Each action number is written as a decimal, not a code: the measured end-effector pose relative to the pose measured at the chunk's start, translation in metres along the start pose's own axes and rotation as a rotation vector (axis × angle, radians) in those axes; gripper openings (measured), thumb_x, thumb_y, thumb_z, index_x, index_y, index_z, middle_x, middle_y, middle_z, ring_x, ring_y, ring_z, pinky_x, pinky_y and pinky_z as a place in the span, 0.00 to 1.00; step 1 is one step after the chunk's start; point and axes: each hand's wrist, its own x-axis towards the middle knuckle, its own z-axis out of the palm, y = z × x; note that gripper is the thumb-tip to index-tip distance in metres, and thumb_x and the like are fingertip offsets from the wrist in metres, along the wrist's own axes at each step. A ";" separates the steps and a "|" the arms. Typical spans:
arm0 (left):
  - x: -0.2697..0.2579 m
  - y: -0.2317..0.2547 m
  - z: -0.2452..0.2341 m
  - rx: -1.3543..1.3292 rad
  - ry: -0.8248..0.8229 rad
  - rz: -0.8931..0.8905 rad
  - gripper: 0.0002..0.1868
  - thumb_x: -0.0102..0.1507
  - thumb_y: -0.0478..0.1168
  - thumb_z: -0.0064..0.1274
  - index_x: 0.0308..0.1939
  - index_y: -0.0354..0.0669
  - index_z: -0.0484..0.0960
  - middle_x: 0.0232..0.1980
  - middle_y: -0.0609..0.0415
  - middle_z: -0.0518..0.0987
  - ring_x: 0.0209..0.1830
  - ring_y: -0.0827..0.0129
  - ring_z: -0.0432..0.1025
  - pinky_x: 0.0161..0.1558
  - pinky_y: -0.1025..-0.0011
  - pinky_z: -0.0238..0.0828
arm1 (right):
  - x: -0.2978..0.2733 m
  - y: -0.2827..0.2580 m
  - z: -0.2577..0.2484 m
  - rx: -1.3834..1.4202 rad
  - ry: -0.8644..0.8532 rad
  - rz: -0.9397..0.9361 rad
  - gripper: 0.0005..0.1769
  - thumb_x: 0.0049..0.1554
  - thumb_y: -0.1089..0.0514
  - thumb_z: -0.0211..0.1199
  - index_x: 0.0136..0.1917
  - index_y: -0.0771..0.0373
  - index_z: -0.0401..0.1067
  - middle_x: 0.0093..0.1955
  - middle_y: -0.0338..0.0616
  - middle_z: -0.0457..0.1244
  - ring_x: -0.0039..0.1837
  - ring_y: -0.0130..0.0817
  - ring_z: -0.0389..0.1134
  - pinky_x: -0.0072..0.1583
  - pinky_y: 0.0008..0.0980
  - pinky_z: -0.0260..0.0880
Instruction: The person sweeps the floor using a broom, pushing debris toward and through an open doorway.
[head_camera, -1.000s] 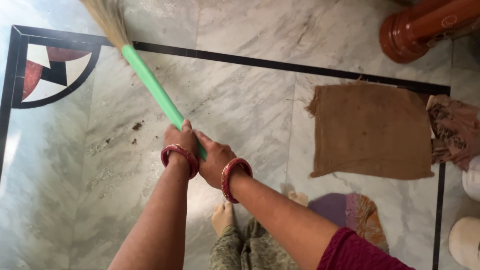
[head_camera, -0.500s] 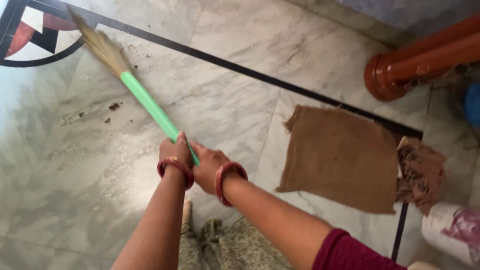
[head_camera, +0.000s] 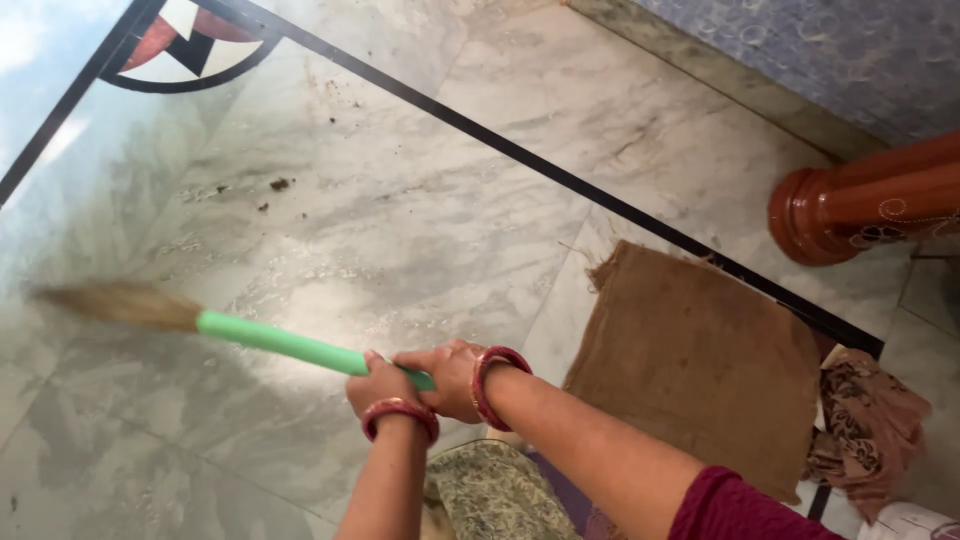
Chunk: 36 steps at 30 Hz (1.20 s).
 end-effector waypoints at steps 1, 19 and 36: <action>-0.003 -0.003 -0.001 0.050 -0.010 -0.054 0.23 0.71 0.49 0.44 0.44 0.26 0.79 0.39 0.40 0.83 0.34 0.52 0.78 0.35 0.56 0.74 | -0.002 0.001 0.000 -0.036 -0.042 0.019 0.33 0.55 0.47 0.63 0.73 0.41 0.63 0.62 0.46 0.67 0.64 0.46 0.68 0.64 0.43 0.68; -0.037 0.015 0.024 0.430 -0.383 0.249 0.23 0.70 0.52 0.45 0.46 0.30 0.81 0.43 0.37 0.84 0.40 0.47 0.81 0.42 0.53 0.75 | -0.066 -0.001 0.011 0.282 0.325 0.315 0.37 0.54 0.51 0.63 0.76 0.47 0.60 0.60 0.54 0.68 0.57 0.45 0.74 0.56 0.41 0.76; -0.113 -0.088 -0.043 -0.105 -0.069 -0.119 0.21 0.71 0.47 0.41 0.45 0.26 0.74 0.40 0.40 0.82 0.35 0.50 0.80 0.36 0.55 0.79 | -0.127 0.021 0.062 -0.039 -0.038 0.205 0.39 0.49 0.46 0.70 0.73 0.33 0.64 0.66 0.42 0.67 0.65 0.41 0.70 0.66 0.38 0.68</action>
